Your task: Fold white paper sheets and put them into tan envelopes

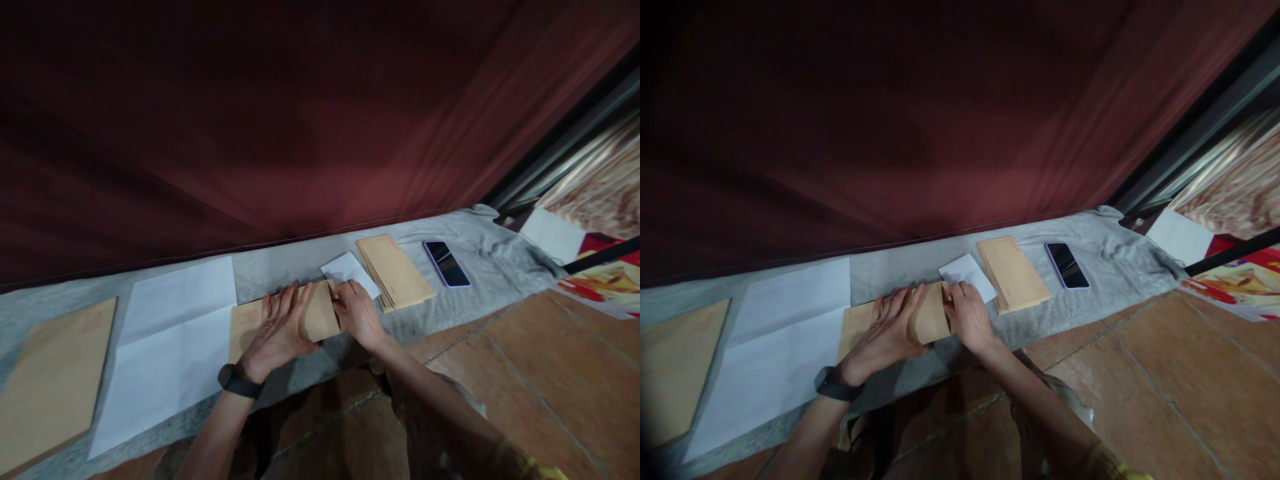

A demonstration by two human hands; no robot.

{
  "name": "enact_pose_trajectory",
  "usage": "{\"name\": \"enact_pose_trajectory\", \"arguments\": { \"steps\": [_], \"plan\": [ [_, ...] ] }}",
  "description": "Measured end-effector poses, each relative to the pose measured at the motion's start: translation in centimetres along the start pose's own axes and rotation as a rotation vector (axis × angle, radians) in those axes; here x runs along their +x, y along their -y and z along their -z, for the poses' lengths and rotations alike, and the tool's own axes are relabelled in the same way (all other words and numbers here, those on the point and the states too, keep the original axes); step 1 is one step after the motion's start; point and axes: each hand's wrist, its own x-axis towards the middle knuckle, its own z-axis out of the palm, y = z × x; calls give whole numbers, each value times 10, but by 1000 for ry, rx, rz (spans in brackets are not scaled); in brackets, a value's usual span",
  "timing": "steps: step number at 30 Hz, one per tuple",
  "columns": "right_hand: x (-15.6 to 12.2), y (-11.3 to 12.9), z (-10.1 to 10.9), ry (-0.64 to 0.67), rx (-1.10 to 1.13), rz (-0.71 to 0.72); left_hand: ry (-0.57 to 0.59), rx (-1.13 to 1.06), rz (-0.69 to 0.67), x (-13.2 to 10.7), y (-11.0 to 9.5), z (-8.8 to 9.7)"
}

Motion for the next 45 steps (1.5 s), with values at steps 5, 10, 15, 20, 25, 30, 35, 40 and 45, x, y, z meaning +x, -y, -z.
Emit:
{"name": "enact_pose_trajectory", "arguments": {
  "steps": [5,10,15,20,25,30,35,40,45],
  "plan": [
    [0,3,0,209,36,-33,3,7,-9,0,-1,-1],
    [3,-13,-12,255,464,-84,21,-5,-17,-1,0,-4],
    [7,-22,-13,302,752,-222,38,7,-15,-1,-1,-5],
    [9,-19,-6,284,933,-404,14,68,9,-2,-8,-4],
    [10,-17,-6,303,1065,-411,-56,130,-2,-3,-16,-3],
    [8,-6,-9,413,1262,-466,-56,125,-16,-4,-18,-2],
    [10,2,-15,536,1340,-518,-52,117,-12,-6,-18,-1],
    [11,-1,-18,633,1326,-522,-36,116,-18,-8,-19,0],
    [9,-1,-14,664,1324,-598,-1,95,-25,-8,-17,0]
  ]
}}
